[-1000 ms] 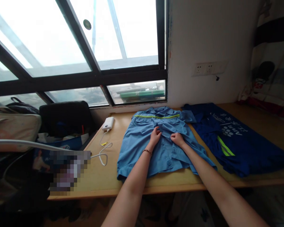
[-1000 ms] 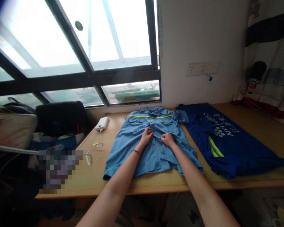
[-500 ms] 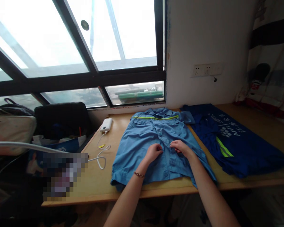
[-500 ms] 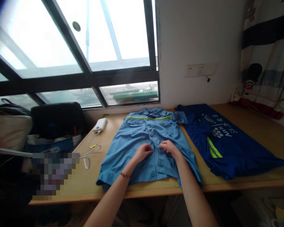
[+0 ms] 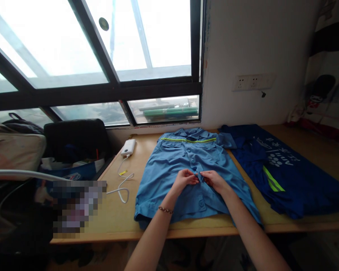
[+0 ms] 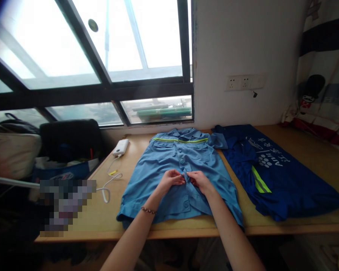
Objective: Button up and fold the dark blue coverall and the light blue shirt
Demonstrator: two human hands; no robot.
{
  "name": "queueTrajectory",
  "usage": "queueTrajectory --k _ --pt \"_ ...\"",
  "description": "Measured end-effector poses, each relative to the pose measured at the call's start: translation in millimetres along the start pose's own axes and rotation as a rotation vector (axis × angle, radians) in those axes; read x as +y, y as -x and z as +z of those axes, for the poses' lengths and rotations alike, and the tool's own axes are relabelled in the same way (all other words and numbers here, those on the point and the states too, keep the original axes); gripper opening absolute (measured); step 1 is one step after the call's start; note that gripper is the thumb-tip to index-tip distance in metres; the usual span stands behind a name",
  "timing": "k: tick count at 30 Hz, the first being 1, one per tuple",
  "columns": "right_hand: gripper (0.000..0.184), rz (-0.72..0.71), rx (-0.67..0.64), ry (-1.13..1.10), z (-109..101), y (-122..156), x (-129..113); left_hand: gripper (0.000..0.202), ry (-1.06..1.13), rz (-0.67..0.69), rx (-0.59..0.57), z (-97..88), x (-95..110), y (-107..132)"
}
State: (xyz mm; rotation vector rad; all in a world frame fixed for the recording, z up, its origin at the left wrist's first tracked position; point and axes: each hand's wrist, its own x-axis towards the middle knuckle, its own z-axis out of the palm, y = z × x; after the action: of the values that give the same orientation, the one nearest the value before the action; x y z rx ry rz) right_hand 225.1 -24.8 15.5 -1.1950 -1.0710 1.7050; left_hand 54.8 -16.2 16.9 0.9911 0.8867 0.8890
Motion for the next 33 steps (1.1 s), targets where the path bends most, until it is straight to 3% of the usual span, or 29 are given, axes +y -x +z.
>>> queueTrajectory --k 13,20,23,28,33 --pt "0.029 -0.049 0.078 -0.040 -2 -1 2 0.035 -0.003 0.061 0.027 0.5 -3 -3" --pt "0.031 -0.048 -0.007 -0.039 0 1 -2 0.032 -0.023 0.073 0.036 1.0 -4 -2" --pt "0.030 -0.150 0.099 0.120 3 -3 2 0.032 -0.037 0.077 0.037 4.2 -4 -1" --pt "0.022 -0.439 0.344 0.561 10 -5 9 0.033 -0.055 0.046 0.110 11.8 -3 -1" --pt "0.015 -0.526 0.376 0.751 16 1 7 0.033 -0.089 0.045 0.180 14.2 -4 -3"
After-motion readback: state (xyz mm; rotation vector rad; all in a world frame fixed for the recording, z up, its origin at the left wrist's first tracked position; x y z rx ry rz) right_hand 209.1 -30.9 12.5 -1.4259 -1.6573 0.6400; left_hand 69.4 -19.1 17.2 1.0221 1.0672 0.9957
